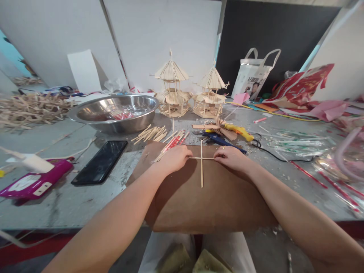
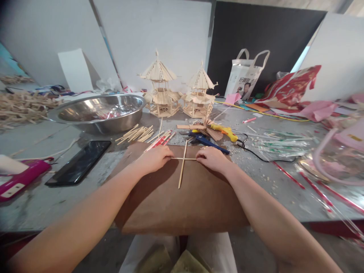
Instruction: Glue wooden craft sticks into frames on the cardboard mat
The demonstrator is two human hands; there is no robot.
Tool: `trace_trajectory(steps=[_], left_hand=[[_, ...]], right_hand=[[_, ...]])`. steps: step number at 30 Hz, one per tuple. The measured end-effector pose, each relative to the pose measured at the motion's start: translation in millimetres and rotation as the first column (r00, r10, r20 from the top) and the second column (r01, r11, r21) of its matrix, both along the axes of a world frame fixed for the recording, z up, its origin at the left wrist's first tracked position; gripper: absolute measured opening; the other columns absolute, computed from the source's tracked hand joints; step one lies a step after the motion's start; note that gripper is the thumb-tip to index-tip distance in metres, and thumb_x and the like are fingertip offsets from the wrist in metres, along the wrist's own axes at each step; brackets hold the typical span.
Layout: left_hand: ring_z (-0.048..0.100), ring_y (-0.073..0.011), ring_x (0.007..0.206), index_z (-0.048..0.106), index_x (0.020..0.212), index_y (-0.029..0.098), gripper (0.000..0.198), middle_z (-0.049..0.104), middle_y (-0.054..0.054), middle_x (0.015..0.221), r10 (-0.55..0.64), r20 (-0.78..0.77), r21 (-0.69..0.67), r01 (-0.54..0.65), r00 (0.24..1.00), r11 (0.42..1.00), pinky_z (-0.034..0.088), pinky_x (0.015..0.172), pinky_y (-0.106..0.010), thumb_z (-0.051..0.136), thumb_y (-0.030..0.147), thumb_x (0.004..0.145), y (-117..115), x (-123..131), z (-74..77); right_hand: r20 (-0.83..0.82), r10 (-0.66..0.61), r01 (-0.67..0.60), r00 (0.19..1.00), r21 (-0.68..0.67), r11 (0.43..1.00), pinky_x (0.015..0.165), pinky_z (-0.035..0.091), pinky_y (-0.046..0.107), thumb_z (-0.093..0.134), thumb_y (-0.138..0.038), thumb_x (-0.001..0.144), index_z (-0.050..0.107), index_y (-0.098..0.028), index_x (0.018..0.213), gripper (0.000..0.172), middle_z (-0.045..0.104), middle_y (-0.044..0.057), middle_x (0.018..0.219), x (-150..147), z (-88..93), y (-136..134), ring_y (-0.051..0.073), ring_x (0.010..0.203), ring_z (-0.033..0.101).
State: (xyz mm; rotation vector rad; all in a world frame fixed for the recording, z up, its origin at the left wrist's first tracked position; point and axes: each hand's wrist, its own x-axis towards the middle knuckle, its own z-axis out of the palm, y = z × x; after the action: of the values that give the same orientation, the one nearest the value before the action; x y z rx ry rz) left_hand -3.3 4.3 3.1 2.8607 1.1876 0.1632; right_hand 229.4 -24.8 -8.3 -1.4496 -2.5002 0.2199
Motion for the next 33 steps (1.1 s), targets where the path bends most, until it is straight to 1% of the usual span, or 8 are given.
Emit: trace_trajectory(steps=[7,23,33], left_hand=[[0.051,-0.0151,0.086,0.061,0.086,0.022,0.025,0.057,-0.004,0.085,0.007,-0.003,-0.018,-0.007,1.0,1.0,0.038,0.078,-0.027,0.038,0.018,0.077,0.5,0.6,1.5],[0.051,-0.0154,0.084,0.06,0.085,0.022,0.025,0.056,-0.004,0.083,-0.008,0.001,0.002,0.008,1.0,1.0,0.038,0.075,-0.028,0.037,0.017,0.077,2.5,-0.3,-1.4],[0.052,-0.0154,0.083,0.06,0.085,0.021,0.024,0.057,-0.004,0.083,-0.022,0.001,0.01,0.022,1.0,1.0,0.039,0.075,-0.028,0.038,0.017,0.076,3.8,-0.7,-3.0]], right_hand=[[0.002,-0.006,0.006,1.0,0.0,1.0,0.067,0.038,0.024,0.044,-0.024,0.076,0.063,-0.02,0.078,0.019,0.062,0.003,0.078,1.1,-1.3,0.7,0.014,0.073,0.053],[-0.004,-0.003,0.003,1.0,-0.009,1.0,0.066,0.038,0.024,0.044,-0.024,0.075,0.063,-0.019,0.077,0.02,0.062,0.003,0.077,0.1,-0.2,-0.2,0.014,0.072,0.053],[0.003,-0.005,0.005,1.0,-0.003,1.0,0.067,0.038,0.024,0.045,-0.023,0.075,0.063,-0.019,0.078,0.019,0.063,0.003,0.079,1.0,-2.4,1.3,0.014,0.073,0.053]])
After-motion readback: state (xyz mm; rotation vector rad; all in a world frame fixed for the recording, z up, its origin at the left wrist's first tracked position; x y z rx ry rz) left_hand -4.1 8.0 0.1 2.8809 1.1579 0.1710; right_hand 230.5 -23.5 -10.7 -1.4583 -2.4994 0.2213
